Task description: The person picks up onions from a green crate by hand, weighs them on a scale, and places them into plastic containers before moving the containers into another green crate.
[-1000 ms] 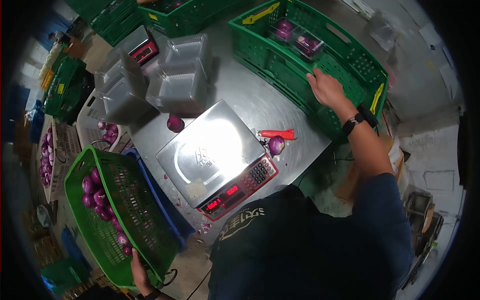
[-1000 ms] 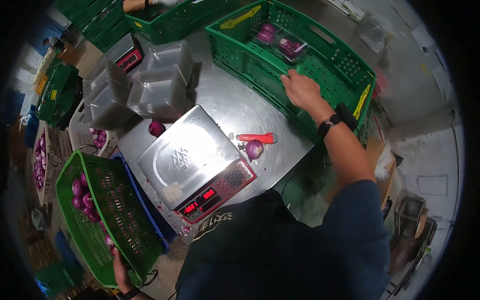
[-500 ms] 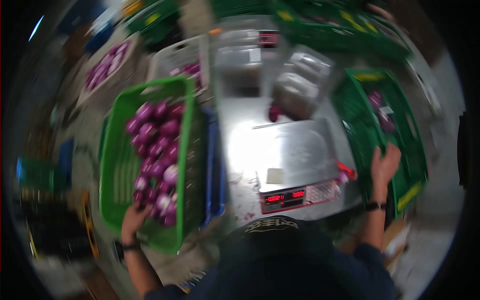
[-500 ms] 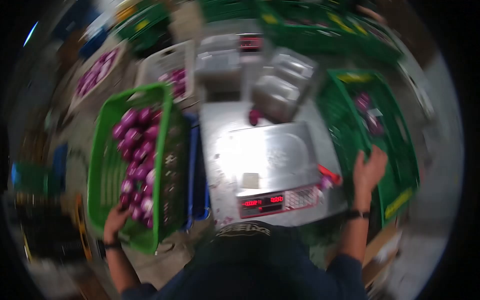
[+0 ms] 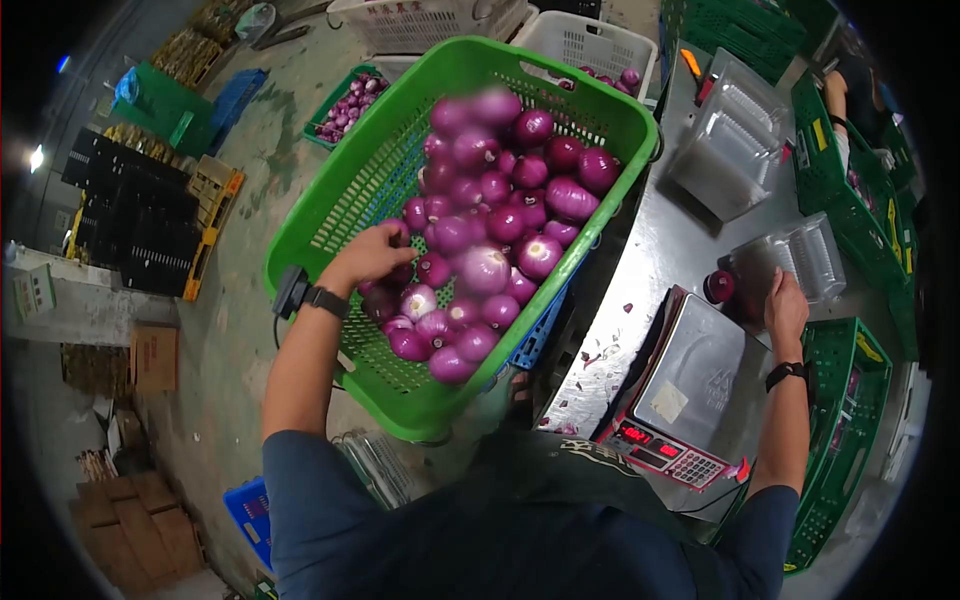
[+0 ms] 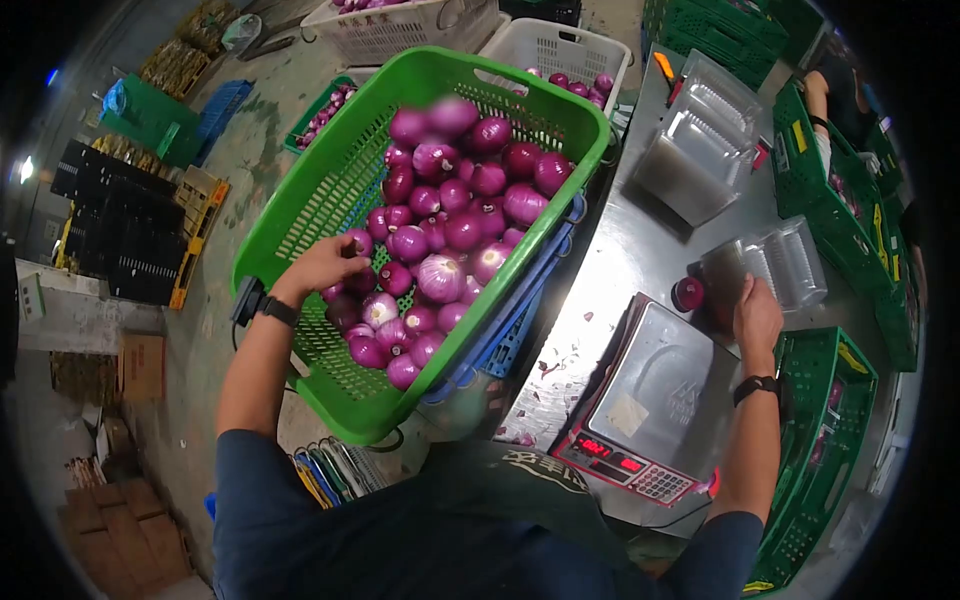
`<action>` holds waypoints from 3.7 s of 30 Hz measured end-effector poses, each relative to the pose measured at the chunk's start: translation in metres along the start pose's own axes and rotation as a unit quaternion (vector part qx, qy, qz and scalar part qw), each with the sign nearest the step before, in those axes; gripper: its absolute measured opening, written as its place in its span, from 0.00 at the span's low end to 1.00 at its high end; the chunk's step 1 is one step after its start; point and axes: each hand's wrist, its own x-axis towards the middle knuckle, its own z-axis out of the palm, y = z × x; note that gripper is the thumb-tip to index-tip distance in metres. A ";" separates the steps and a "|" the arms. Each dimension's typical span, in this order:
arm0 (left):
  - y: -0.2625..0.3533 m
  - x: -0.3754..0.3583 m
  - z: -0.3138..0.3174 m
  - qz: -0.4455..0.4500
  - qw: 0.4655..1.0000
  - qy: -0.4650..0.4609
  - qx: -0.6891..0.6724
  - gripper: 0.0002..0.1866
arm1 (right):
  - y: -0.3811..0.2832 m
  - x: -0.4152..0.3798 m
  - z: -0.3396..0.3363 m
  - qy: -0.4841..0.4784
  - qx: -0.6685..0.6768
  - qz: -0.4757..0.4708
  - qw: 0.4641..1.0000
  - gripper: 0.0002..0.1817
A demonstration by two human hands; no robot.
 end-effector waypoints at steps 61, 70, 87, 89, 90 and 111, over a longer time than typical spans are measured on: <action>0.044 -0.039 0.120 0.325 0.910 -0.197 0.164 0.34 | -0.107 -0.216 -0.106 -0.058 0.814 0.238 0.527 0.29; 0.145 -0.077 0.026 0.172 0.789 -0.221 -0.547 0.37 | -0.058 -0.229 -0.112 0.019 0.741 0.235 0.629 0.38; 0.302 -0.115 0.277 0.610 0.790 0.051 0.045 0.27 | -0.042 -0.238 -0.095 -0.045 0.228 -0.106 0.967 0.39; 0.304 -0.113 0.274 0.621 0.783 0.046 0.007 0.26 | -0.034 -0.240 -0.091 -0.059 0.274 -0.085 0.956 0.36; 0.310 -0.114 0.264 0.626 0.779 0.042 -0.014 0.26 | -0.032 -0.241 -0.090 -0.056 0.322 -0.046 0.944 0.35; -0.049 0.173 0.091 -0.002 0.979 0.203 0.036 0.46 | -0.007 -0.255 -0.112 0.092 0.339 0.216 0.911 0.16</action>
